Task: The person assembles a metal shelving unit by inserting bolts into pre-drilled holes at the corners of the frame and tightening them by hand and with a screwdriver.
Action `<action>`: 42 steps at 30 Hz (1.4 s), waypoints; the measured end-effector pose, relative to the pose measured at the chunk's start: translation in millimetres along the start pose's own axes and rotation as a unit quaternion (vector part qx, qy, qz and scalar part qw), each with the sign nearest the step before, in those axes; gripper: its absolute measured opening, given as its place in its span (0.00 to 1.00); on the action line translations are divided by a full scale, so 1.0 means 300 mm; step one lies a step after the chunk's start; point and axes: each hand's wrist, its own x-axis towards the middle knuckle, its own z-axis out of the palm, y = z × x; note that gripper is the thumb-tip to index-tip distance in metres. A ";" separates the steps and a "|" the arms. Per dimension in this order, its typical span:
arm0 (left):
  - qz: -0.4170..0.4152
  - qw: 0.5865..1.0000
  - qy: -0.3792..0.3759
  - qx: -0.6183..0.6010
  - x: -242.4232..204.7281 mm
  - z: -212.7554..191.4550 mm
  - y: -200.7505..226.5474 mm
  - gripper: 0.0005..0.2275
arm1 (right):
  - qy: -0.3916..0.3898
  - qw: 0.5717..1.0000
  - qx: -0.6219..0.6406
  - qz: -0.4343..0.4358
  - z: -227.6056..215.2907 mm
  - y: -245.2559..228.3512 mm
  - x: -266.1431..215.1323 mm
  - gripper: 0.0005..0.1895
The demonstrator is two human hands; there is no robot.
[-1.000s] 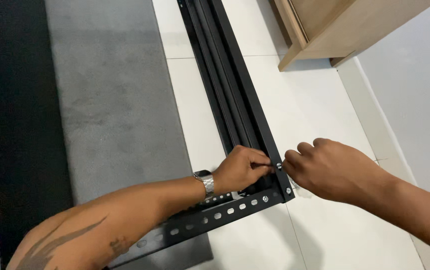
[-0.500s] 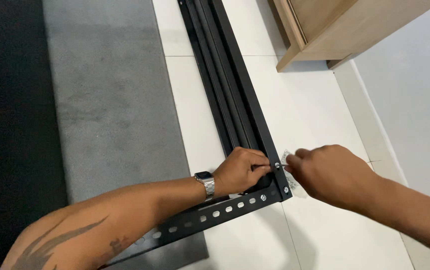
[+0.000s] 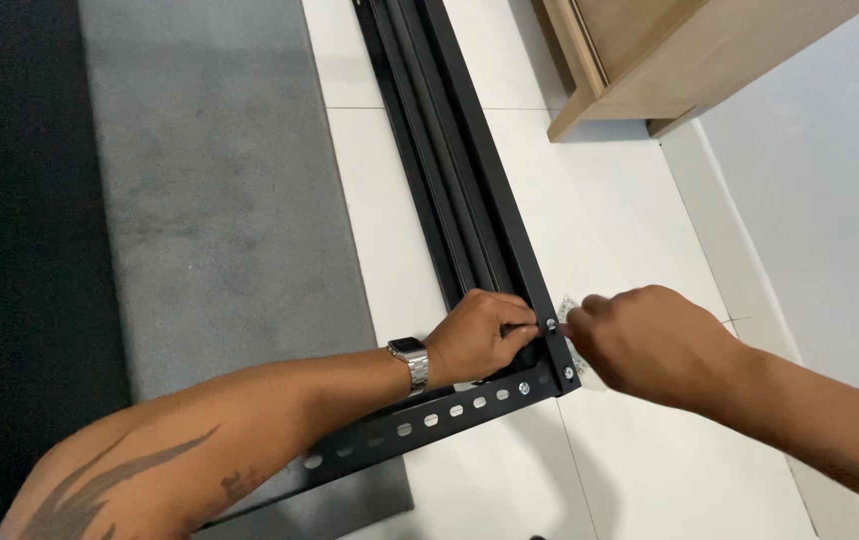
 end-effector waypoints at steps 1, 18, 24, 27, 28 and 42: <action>-0.001 1.000 -0.001 -0.001 -0.001 0.000 -0.009 0.09 | -0.001 1.000 0.002 0.000 0.026 0.015 0.008 0.14; 0.011 1.000 0.008 0.006 -0.007 0.000 -0.001 0.09 | -0.009 0.982 0.168 0.089 0.015 0.016 0.016 0.14; 0.008 1.000 0.008 0.012 -0.009 0.013 -0.025 0.10 | -0.047 0.991 -0.093 -0.084 0.045 0.057 0.006 0.12; 0.007 1.000 0.023 0.006 -0.012 0.018 -0.023 0.10 | -0.066 0.997 0.045 0.020 0.001 0.031 0.038 0.12; 0.007 1.000 0.022 0.005 -0.007 0.018 -0.010 0.10 | -0.067 0.996 0.046 0.021 0.008 0.039 0.060 0.12; 0.033 0.993 0.010 0.113 0.006 -0.010 0.081 0.16 | 0.043 0.987 -0.132 -0.078 0.123 0.077 0.046 0.12</action>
